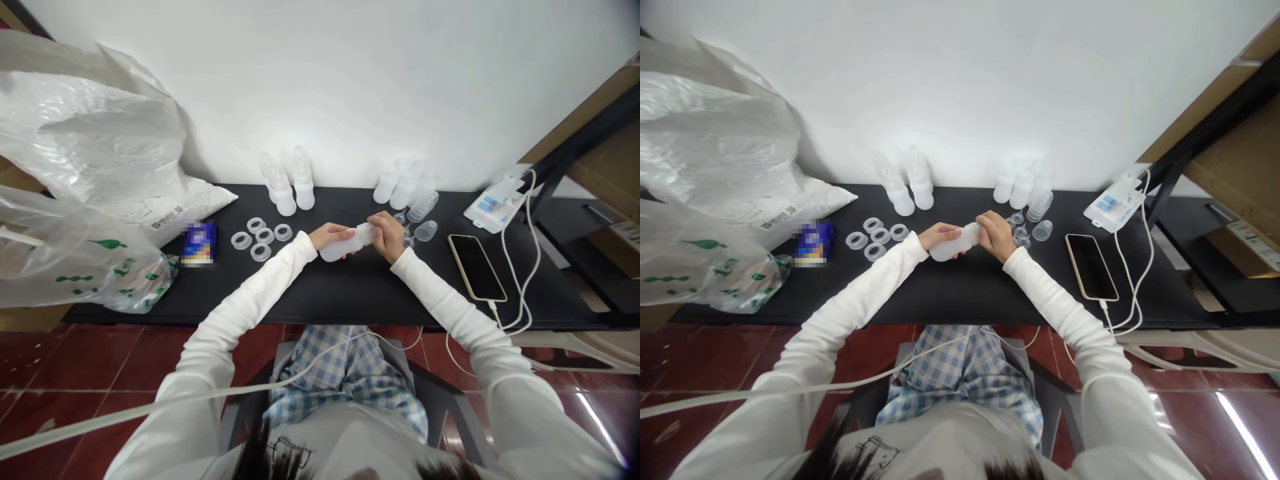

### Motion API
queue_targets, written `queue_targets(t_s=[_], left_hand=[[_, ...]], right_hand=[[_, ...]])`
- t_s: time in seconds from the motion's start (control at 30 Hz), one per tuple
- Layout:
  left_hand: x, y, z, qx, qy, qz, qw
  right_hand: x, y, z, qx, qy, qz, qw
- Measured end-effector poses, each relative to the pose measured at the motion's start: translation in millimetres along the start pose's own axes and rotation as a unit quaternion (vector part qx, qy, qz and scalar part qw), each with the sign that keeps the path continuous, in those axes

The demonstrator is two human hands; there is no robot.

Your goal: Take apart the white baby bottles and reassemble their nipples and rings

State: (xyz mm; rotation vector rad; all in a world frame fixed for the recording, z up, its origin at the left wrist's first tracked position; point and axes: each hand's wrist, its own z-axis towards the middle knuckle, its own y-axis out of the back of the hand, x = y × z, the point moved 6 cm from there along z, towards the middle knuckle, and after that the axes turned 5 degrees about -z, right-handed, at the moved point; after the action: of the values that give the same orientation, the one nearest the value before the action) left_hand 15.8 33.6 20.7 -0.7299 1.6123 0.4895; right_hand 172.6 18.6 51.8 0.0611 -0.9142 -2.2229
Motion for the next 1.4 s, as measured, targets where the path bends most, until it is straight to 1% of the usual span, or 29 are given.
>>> queue_targets(t_s=[0.07, 0.1, 0.17, 0.2, 0.23, 0.3, 0.37, 0.4, 0.43, 0.47, 0.5, 0.53, 0.6, 0.63, 0.67, 0.7, 0.73, 0.77, 0.9, 0.97, 1.0, 1.07, 1.13, 1.2, 1.23, 1.27, 1.3, 1.4], left_hand=[[-1, -0.4, -1, -0.004, 0.000, 0.006, 1.000], [-3, 0.4, 0, -0.019, -0.013, 0.028, 0.999], [-6, 3.8, 1, -0.082, -0.060, 0.114, 0.988], [-9, 5.7, 2, -0.125, -0.089, 0.175, 0.973], [-11, 7.1, 2, -0.172, -0.116, 0.241, 0.948], [-14, 6.6, 2, -0.247, -0.153, 0.362, 0.886], [-15, 3.6, 3, -0.280, -0.174, 0.444, 0.833], [-15, 2.9, 3, -0.289, -0.183, 0.467, 0.815], [-15, 3.4, 2, -0.297, -0.189, 0.479, 0.804], [-15, 5.2, 1, -0.303, -0.194, 0.478, 0.801], [-15, 8.1, 0, -0.308, -0.196, 0.467, 0.805], [-14, 11.5, -1, -0.307, -0.196, 0.447, 0.817], [-12, 16.5, 0, -0.278, -0.191, 0.397, 0.854], [-10, 17.3, 2, -0.255, -0.188, 0.375, 0.871], [-8, 17.0, 4, -0.233, -0.183, 0.362, 0.884], [-7, 16.3, 6, -0.218, -0.176, 0.361, 0.890], [-5, 15.4, 8, -0.214, -0.168, 0.371, 0.888], [-5, 14.2, 9, -0.219, -0.161, 0.389, 0.880], [-6, 8.7, 13, -0.280, -0.162, 0.472, 0.820], [-7, 6.9, 13, -0.302, -0.177, 0.486, 0.801], [-7, 7.4, 12, -0.314, -0.184, 0.484, 0.796], [-8, 13.0, 9, -0.353, -0.186, 0.463, 0.791], [-7, 23.8, 7, -0.412, -0.167, 0.416, 0.793], [-3, 35.9, 6, -0.467, -0.136, 0.348, 0.802], [-1, 40.9, 8, -0.483, -0.127, 0.312, 0.808], [2, 45.3, 11, -0.494, -0.123, 0.278, 0.814], [4, 49.1, 15, -0.502, -0.125, 0.249, 0.819], [6, 58.4, 30, -0.512, -0.161, 0.201, 0.820]], right_hand=[[7, 3, 3, 0.007, -0.022, -0.018, 1.000], [10, 4, 6, 0.007, -0.040, -0.032, 0.999], [12, 7, 11, 0.003, -0.092, -0.070, 0.993], [12, 7, 14, 0.003, -0.120, -0.091, 0.989], [12, 7, 17, 0.007, -0.148, -0.112, 0.983], [9, 5, 23, 0.027, -0.201, -0.154, 0.967], [5, 4, 28, 0.056, -0.246, -0.191, 0.949], [4, 5, 30, 0.071, -0.259, -0.204, 0.941], [3, 5, 32, 0.085, -0.261, -0.210, 0.938], [2, 6, 35, 0.098, -0.249, -0.207, 0.941], [3, 6, 37, 0.108, -0.223, -0.195, 0.949], [4, 6, 39, 0.116, -0.181, -0.176, 0.961], [8, 4, 41, 0.130, -0.078, -0.144, 0.978], [8, 4, 39, 0.136, -0.034, -0.141, 0.980], [7, 2, 37, 0.142, -0.004, -0.149, 0.979], [5, 1, 35, 0.148, 0.009, -0.164, 0.975], [2, -1, 33, 0.154, 0.005, -0.184, 0.971], [-1, -2, 32, 0.158, -0.014, -0.202, 0.966], [-4, -2, 33, 0.179, -0.141, -0.252, 0.940], [-2, 3, 34, 0.195, -0.183, -0.248, 0.931], [-1, 5, 35, 0.204, -0.190, -0.232, 0.932], [0, 15, 33, 0.205, -0.192, -0.182, 0.943], [-6, 32, 28, 0.174, -0.201, -0.147, 0.953], [-13, 50, 18, 0.138, -0.213, -0.154, 0.955], [-16, 57, 11, 0.138, -0.211, -0.166, 0.953], [-18, 60, 4, 0.154, -0.205, -0.180, 0.950], [-19, 61, -3, 0.185, -0.197, -0.195, 0.943], [-18, 54, -25, 0.295, -0.172, -0.232, 0.911]])
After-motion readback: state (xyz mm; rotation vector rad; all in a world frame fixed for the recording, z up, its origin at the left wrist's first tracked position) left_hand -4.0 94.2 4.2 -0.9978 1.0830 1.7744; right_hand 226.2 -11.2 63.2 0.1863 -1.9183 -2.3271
